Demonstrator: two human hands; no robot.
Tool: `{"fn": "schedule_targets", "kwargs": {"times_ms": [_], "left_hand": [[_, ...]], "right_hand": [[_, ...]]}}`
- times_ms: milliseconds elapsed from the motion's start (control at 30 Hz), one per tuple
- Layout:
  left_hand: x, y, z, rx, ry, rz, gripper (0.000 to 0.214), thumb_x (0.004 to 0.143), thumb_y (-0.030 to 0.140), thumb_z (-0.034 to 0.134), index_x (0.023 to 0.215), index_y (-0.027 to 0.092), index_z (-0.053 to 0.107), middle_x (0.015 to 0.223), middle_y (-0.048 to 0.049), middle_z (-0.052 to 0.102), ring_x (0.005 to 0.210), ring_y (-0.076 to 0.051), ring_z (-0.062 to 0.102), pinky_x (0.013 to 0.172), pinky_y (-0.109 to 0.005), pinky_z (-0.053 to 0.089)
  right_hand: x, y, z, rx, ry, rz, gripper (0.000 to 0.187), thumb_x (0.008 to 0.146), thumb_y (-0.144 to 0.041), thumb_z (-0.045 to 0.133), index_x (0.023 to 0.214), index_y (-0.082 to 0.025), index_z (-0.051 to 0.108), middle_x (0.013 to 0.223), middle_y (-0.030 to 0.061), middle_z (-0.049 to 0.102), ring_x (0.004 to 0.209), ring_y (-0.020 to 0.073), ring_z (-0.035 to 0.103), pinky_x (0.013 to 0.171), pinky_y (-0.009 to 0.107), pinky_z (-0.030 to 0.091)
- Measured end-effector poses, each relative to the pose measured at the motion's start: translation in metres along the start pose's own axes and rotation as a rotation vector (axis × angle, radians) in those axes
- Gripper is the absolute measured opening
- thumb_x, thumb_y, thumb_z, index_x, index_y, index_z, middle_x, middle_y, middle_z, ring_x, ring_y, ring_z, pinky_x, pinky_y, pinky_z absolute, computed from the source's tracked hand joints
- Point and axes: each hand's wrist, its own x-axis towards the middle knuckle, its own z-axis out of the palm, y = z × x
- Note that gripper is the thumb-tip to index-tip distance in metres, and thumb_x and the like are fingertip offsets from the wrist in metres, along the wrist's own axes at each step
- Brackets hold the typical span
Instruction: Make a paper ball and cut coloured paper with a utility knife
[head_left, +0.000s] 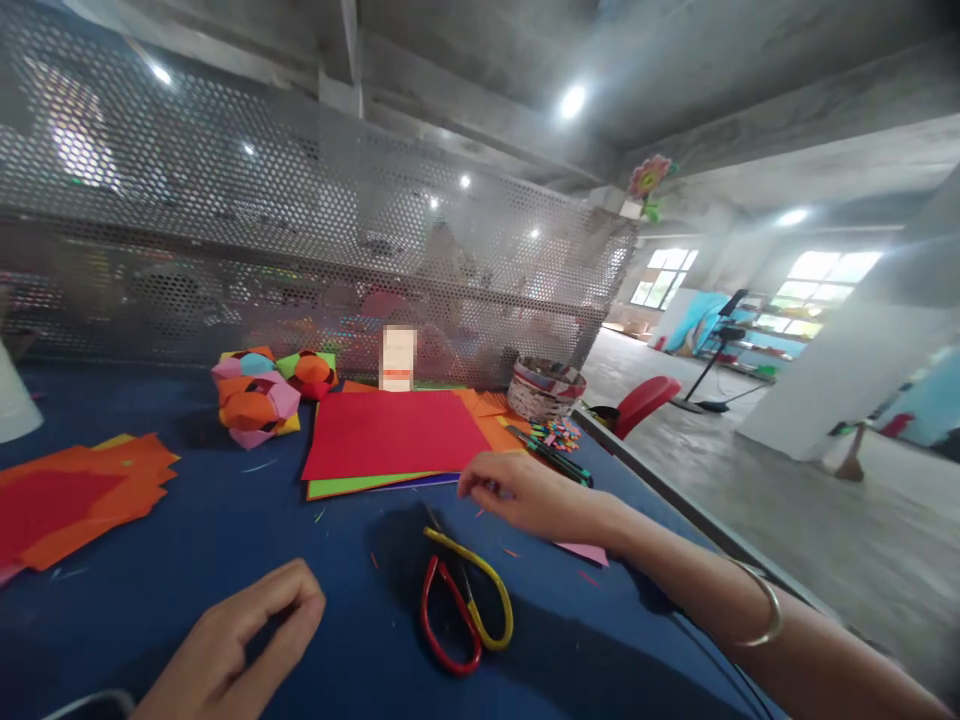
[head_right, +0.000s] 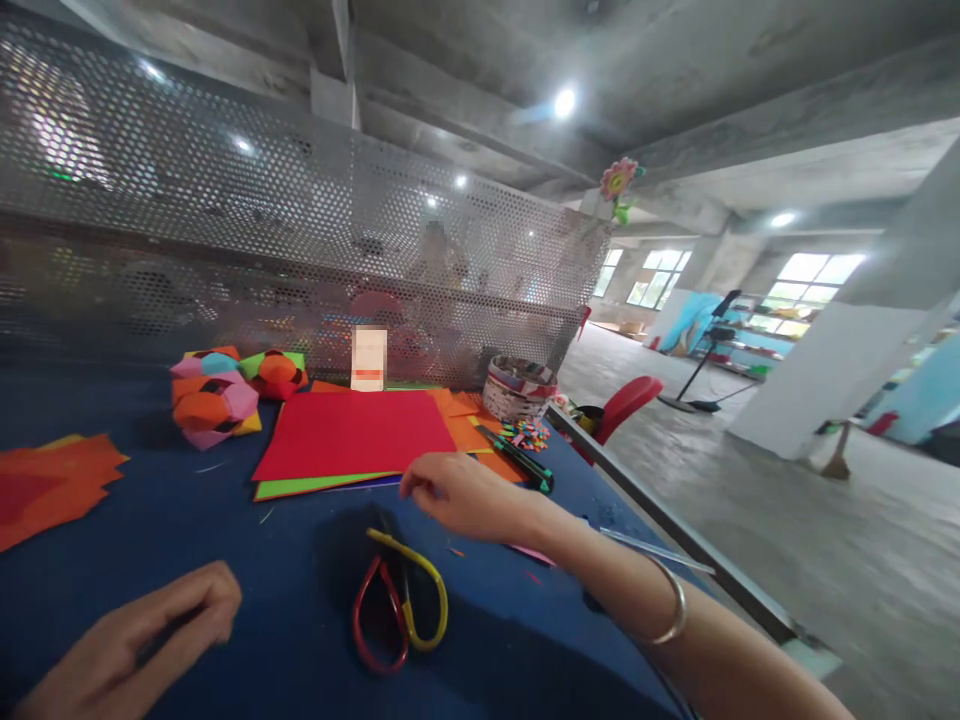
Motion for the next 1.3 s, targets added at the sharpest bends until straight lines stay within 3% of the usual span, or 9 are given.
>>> {"fn": "schedule_targets", "kwargs": {"times_ms": [67,233,400,533,667,767,1067,1167,1300], "left_hand": [[0.004,0.011,-0.001,-0.013,-0.005,-0.009,0.056,0.098,0.066,0.039,0.066,0.022,0.048,0.066,0.0034,0.046,0.060,-0.012,0.049,0.056,-0.019,0.043],[0.009,0.031,-0.005,0.045,0.050,0.173,0.060,0.094,0.071,0.049,0.062,0.021,0.048,0.063,0.0043,0.050,0.056,-0.011,0.051,0.053,-0.019,0.041],[0.008,0.038,-0.008,0.212,0.158,0.427,0.062,0.097,0.072,0.042,0.064,0.022,0.054,0.062,0.0052,0.053,0.056,-0.011,0.053,0.053,-0.020,0.041],[0.009,0.039,-0.012,0.371,0.244,0.606,0.054,0.103,0.061,0.041,0.068,0.021,0.053,0.063,0.0055,0.053,0.059,-0.010,0.051,0.059,-0.022,0.041],[0.009,0.038,-0.012,0.421,0.258,0.689,0.050,0.107,0.050,0.041,0.068,0.021,0.049,0.064,0.0055,0.052,0.060,-0.010,0.049,0.063,-0.024,0.039],[0.009,0.039,-0.012,0.427,0.248,0.712,0.045,0.108,0.041,0.045,0.068,0.021,0.048,0.065,0.0056,0.053,0.061,-0.010,0.050,0.064,-0.025,0.038],[0.009,0.039,-0.012,0.410,0.207,0.710,0.043,0.105,0.036,0.051,0.065,0.021,0.050,0.063,0.0058,0.054,0.060,-0.011,0.050,0.063,-0.025,0.039],[0.008,0.039,-0.012,0.408,0.216,0.708,0.045,0.105,0.038,0.051,0.064,0.021,0.050,0.062,0.0058,0.054,0.060,-0.010,0.050,0.062,-0.024,0.040],[0.010,0.042,-0.016,0.371,0.248,0.641,0.052,0.106,0.047,0.046,0.062,0.021,0.051,0.060,0.0056,0.054,0.059,-0.010,0.051,0.060,-0.023,0.041]], "right_hand": [[0.003,-0.020,0.014,0.081,0.024,-0.071,0.020,0.093,-0.009,0.058,0.102,-0.017,0.075,0.098,0.0054,0.075,0.088,0.0166,0.067,0.082,0.028,0.051],[0.006,-0.061,0.047,0.491,0.004,-0.133,0.017,0.098,-0.025,0.063,0.108,-0.020,0.076,0.095,0.0011,0.074,0.079,0.0121,0.064,0.071,0.022,0.049],[0.006,-0.074,0.072,0.907,-0.130,-0.097,0.015,0.091,-0.029,0.071,0.102,-0.022,0.079,0.096,-0.0001,0.076,0.089,0.0144,0.067,0.084,0.026,0.050],[0.004,-0.078,0.079,1.110,-0.075,-0.049,0.018,0.079,-0.036,0.083,0.088,-0.022,0.079,0.082,-0.0027,0.075,0.079,0.0134,0.067,0.081,0.027,0.051],[0.005,-0.081,0.078,1.105,-0.006,-0.014,0.032,0.067,-0.047,0.092,0.075,-0.020,0.077,0.074,-0.0031,0.071,0.069,0.0118,0.061,0.070,0.025,0.048],[0.006,-0.081,0.078,1.033,0.047,-0.046,0.033,0.068,-0.048,0.091,0.069,-0.020,0.075,0.073,-0.0024,0.069,0.067,0.0114,0.059,0.065,0.024,0.045],[0.006,-0.077,0.079,0.859,0.018,-0.194,0.013,0.079,-0.015,0.078,0.070,-0.020,0.070,0.073,-0.0045,0.067,0.067,0.0099,0.059,0.065,0.021,0.046],[0.005,-0.077,0.079,0.817,-0.031,-0.224,0.013,0.081,-0.014,0.074,0.071,-0.020,0.067,0.074,-0.0041,0.065,0.068,0.0103,0.059,0.065,0.021,0.046],[-0.001,-0.081,0.077,0.822,0.018,-0.218,0.014,0.081,-0.014,0.071,0.070,-0.020,0.064,0.075,-0.0034,0.063,0.067,0.0104,0.058,0.065,0.021,0.047]]}}
